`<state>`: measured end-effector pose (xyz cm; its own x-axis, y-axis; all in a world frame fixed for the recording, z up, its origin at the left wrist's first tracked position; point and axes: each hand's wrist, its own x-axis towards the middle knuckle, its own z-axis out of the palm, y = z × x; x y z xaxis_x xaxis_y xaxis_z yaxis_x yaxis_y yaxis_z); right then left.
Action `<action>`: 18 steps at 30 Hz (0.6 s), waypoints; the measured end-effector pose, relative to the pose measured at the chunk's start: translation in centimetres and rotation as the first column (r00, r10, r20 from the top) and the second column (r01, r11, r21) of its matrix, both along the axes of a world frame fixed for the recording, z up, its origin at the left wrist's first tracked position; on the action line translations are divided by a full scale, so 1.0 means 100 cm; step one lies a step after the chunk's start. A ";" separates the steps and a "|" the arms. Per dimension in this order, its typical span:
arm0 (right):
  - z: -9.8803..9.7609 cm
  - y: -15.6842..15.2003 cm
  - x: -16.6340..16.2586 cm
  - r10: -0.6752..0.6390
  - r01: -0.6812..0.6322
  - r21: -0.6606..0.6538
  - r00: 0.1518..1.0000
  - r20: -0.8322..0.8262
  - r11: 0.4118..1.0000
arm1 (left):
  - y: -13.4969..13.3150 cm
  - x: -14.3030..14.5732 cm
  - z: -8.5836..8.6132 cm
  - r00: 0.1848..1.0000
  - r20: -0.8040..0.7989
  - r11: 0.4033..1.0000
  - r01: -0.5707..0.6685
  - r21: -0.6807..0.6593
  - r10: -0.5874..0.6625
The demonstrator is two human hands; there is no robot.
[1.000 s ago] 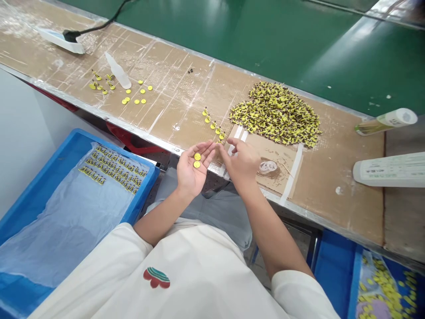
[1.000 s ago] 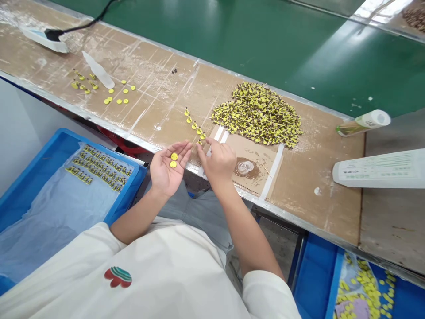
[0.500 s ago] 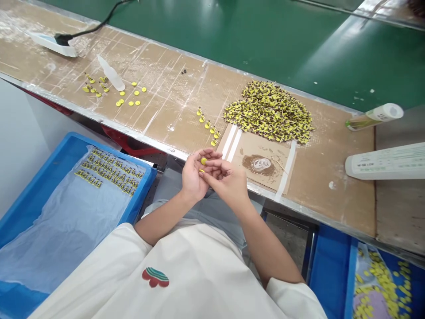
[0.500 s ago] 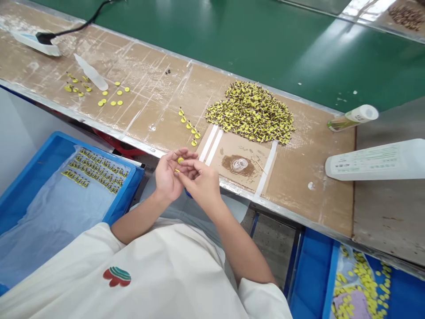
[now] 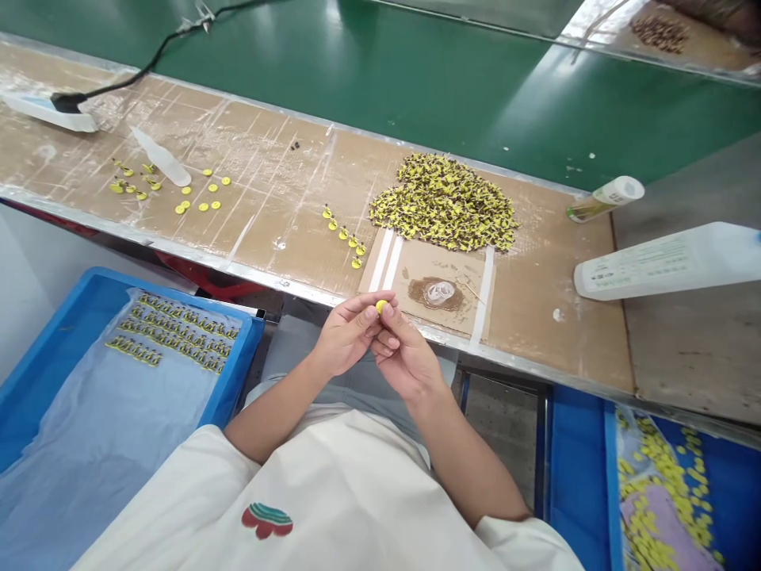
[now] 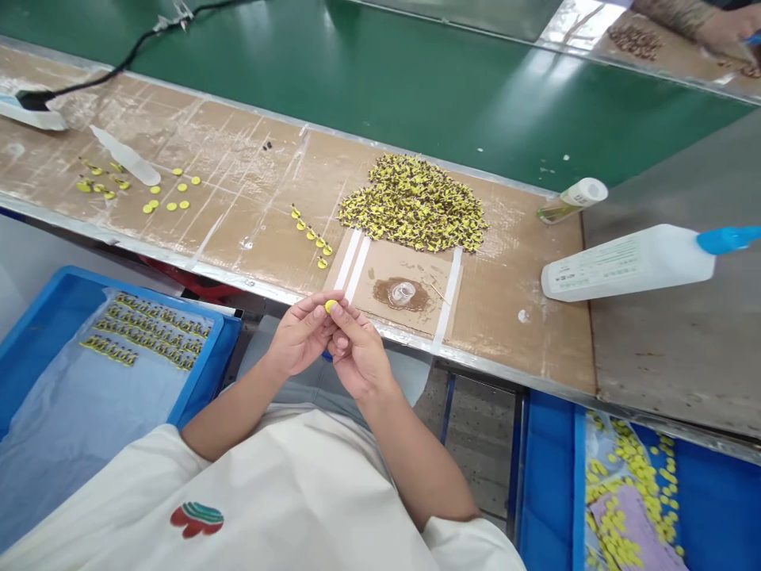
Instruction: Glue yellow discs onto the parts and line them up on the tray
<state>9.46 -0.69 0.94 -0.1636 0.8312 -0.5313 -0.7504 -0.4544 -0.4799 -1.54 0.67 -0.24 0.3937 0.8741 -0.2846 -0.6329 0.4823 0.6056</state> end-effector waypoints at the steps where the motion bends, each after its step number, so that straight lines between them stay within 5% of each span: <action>1: 0.001 0.000 0.000 -0.007 0.007 -0.008 1.000 0.004 1.000 | 0.000 0.001 0.000 1.000 0.003 1.000 0.006 0.003 -0.006; 6: 0.011 -0.006 -0.002 -0.032 0.023 0.039 0.969 0.246 0.999 | 0.002 0.004 0.000 0.993 0.050 0.994 -0.104 -0.037 0.106; 9: 0.018 -0.013 0.011 -0.144 0.031 0.211 0.825 0.546 0.977 | 0.009 0.001 0.004 0.978 0.121 0.984 -0.158 -0.087 0.168; 11: 0.019 -0.009 0.034 -0.333 0.049 0.373 0.568 0.753 0.927 | 0.014 -0.002 0.004 0.966 0.165 0.977 -0.185 -0.105 0.200; 13: 0.013 0.006 0.069 -0.515 0.053 0.514 0.163 0.842 0.856 | 0.018 -0.004 0.003 0.962 0.162 0.973 -0.203 -0.106 0.219; 15: 0.002 0.030 0.113 -0.500 -0.034 0.501 -0.142 0.854 0.865 | 0.020 -0.006 0.000 0.966 0.114 0.970 -0.220 -0.100 0.230; 18: -0.019 0.070 0.175 -0.375 -0.187 0.326 -0.413 0.830 0.927 | 0.022 -0.007 -0.004 0.971 0.040 0.970 -0.232 -0.076 0.236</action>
<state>26.93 6.29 -1.01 0.3862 0.8425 0.3755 0.8225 -0.1302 -0.5536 -2.20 2.82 -0.60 0.1953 0.9221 -0.3341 -0.7612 0.3573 0.5412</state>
